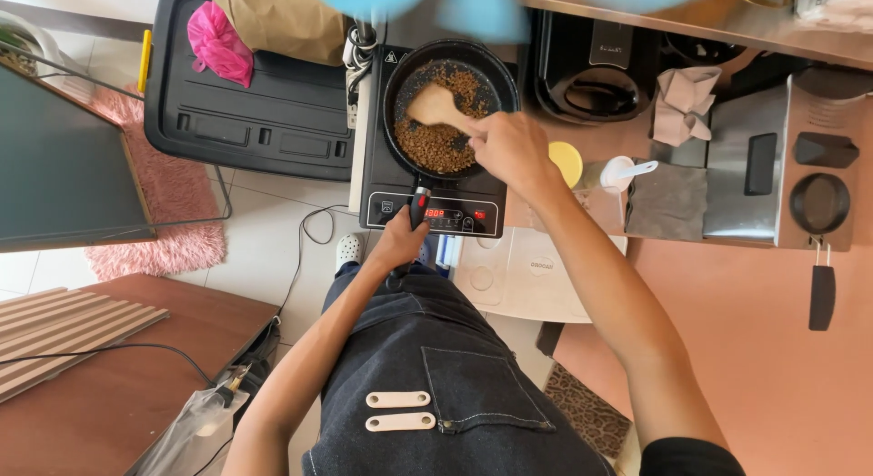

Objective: Roasting coffee beans in a pan on an induction cooker by stirring them continuously.

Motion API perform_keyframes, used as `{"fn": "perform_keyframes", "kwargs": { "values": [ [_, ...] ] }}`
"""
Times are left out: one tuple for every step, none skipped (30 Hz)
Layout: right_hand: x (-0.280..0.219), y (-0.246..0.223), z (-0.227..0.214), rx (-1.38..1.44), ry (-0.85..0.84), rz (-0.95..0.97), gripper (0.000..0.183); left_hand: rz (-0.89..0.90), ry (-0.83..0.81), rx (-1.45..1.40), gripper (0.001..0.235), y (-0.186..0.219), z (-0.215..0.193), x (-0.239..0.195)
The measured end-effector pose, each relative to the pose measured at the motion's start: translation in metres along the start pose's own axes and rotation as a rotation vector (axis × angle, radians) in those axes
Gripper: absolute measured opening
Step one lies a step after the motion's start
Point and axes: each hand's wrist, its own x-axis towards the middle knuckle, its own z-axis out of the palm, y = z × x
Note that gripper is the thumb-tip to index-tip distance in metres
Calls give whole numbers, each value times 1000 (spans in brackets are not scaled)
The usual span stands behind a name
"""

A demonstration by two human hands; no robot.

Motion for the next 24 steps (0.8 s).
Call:
{"fn": "perform_keyframes", "kwargs": {
  "values": [
    [9,17,12,0,1,4,32,1,-4,2,32,-5,2,3],
    [18,34,23,-60,138,-19,23,24,15,29,33,-9,4,5],
    [29,49,35,-119,277,-48,19,48,39,57,33,-13,2,9],
    [22,50,28,-117,280,-48,19,50,41,60,33,-18,3,11],
    [16,52,21,-118,206,31,20,59,48,67,33,-22,4,14],
    [11,53,14,-118,133,109,21,68,55,73,34,-26,6,18],
    [-1,48,10,-122,130,102,21,67,61,67,34,-20,4,15],
    [-12,42,6,-137,24,106,22,50,44,63,34,-15,2,13],
    [-26,37,3,-150,-84,117,23,31,21,61,34,-10,0,8],
    [-32,31,1,-151,-88,115,23,28,22,59,34,-16,1,9],
    [-37,27,-1,-62,-55,47,21,41,30,70,33,-20,2,13],
    [-43,23,-4,28,-22,-22,21,55,37,81,33,-23,3,17],
    [-51,13,-22,31,-21,-21,21,54,37,84,33,-20,2,16],
    [-58,3,-40,-5,-99,121,22,46,30,82,33,-18,1,15],
    [-65,-7,-57,-42,-180,258,24,36,28,76,33,-17,0,13],
    [-64,4,-47,-40,-183,253,24,33,33,77,33,-18,-1,14],
    [-63,17,-37,-34,-175,184,24,34,27,70,33,-19,-1,15],
    [-63,30,-28,-28,-166,116,25,36,21,64,33,-21,0,17],
    [-61,25,-17,-29,-165,118,25,38,18,63,33,-18,0,14],
    [-58,21,-6,-7,-98,91,25,33,17,53,33,-15,0,11],
    [-55,16,5,20,-29,64,25,29,16,47,32,-11,-2,10],
    [-54,17,2,22,-25,67,25,32,14,51,32,-16,1,12],
    [-51,15,0,63,-3,107,25,43,23,49,32,-20,2,15],
    [-48,14,-2,104,19,147,26,55,33,47,33,-24,2,18]
  ]
}}
